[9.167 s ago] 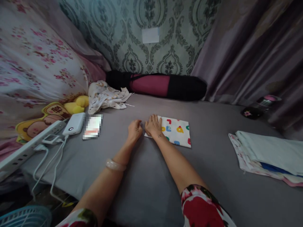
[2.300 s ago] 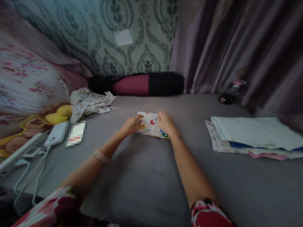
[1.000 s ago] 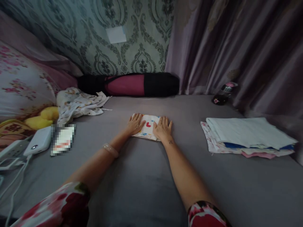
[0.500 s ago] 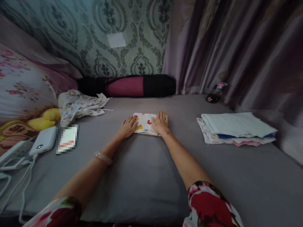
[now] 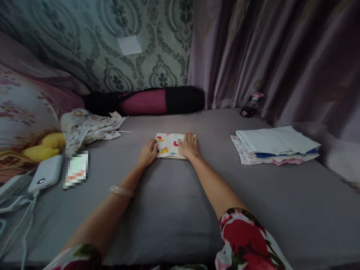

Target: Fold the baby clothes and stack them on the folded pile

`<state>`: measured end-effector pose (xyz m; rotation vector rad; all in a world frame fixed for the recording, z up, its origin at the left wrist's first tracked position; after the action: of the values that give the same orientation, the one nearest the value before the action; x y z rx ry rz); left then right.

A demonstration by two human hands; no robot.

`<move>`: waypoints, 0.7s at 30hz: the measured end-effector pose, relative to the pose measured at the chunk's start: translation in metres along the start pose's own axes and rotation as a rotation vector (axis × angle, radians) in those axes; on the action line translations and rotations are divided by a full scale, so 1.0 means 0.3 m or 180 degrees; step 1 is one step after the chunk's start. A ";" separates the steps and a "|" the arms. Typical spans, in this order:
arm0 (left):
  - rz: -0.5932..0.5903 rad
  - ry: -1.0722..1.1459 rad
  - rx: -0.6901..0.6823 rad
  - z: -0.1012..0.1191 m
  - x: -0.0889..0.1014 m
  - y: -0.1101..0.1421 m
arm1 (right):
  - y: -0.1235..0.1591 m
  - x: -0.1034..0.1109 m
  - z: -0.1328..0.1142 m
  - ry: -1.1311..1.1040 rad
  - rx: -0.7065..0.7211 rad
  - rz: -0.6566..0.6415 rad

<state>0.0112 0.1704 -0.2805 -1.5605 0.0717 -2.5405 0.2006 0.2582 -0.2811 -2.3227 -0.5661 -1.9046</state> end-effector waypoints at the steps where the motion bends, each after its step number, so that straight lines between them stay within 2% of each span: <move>1: 0.0020 0.0055 0.0008 -0.004 0.001 -0.001 | -0.001 0.003 -0.004 0.0003 -0.0024 -0.0018; 6: -0.0019 0.0191 0.0088 -0.015 0.002 -0.004 | -0.004 0.032 -0.104 0.0069 0.0227 0.0148; 9: -0.0076 0.0219 0.0076 -0.018 -0.001 -0.005 | -0.005 0.020 -0.186 0.0045 0.0552 0.0151; 11: -0.0110 0.0236 0.0070 -0.020 -0.004 -0.005 | -0.006 0.001 -0.212 0.0025 0.0629 0.0105; 15: -0.0096 0.0236 0.0054 -0.023 -0.007 -0.003 | -0.008 -0.033 -0.207 0.0025 0.0570 0.0015; 21: -0.0004 0.0364 0.0015 -0.033 -0.006 -0.006 | -0.012 -0.040 -0.198 0.0038 0.0545 -0.0005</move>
<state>0.0031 0.1721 -0.2862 -1.4129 0.0783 -2.6273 0.1423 0.2411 -0.2800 -2.2038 -0.7000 -1.7918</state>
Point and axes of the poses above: each hand's wrist, its own y-axis away from the middle knuckle, its own x-axis out of the back of the hand, z = x × y, the point moved 6 cm from there along -y, towards the middle knuckle, and after that the axes turned 13 degrees about -z, right-handed, at the moved point
